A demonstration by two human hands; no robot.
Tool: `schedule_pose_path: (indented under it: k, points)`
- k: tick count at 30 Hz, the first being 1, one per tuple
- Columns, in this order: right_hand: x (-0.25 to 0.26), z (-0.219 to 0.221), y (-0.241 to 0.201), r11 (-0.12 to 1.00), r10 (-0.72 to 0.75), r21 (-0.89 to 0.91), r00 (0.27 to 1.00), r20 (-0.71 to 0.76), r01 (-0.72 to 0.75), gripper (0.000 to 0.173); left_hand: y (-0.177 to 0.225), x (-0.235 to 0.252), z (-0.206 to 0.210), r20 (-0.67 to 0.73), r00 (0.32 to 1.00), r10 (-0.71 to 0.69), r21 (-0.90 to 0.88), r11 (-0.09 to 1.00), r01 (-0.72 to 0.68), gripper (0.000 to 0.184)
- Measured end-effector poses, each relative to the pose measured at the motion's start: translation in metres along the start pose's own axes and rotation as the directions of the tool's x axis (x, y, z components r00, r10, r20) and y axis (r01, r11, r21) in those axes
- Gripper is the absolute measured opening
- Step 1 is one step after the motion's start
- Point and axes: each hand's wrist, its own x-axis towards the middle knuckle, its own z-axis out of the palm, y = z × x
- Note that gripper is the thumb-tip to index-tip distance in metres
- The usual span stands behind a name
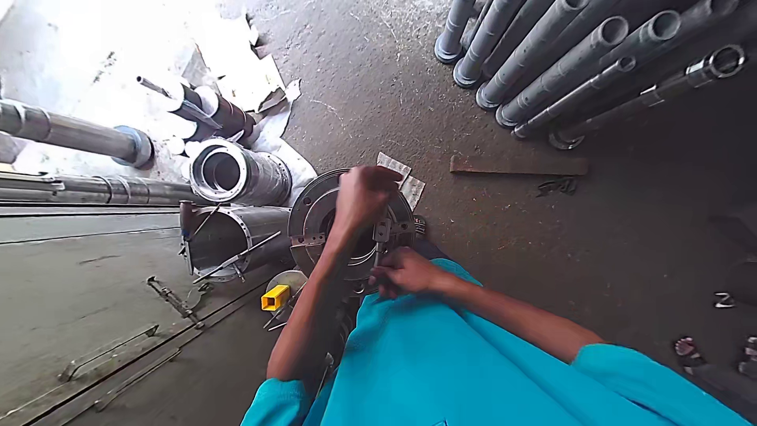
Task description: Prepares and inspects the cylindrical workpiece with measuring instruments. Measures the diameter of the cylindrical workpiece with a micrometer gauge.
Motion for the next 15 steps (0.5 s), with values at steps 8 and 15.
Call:
schedule_pose_path:
  k: [8,15]
  points:
    - [-0.016,-0.038,-0.008,0.918,-0.307,-0.283,0.949,-0.070,0.277,0.028,-0.029,-0.075,-0.006,-0.128,0.965,0.229,0.111,0.970,-0.215,0.029]
    - [0.010,-0.154,-0.031,0.798,-0.484,-0.530,0.830,-0.277,0.288,0.033,-0.060,-0.181,0.043,-0.254,0.955,-0.154,-0.351,0.935,0.057,0.029]
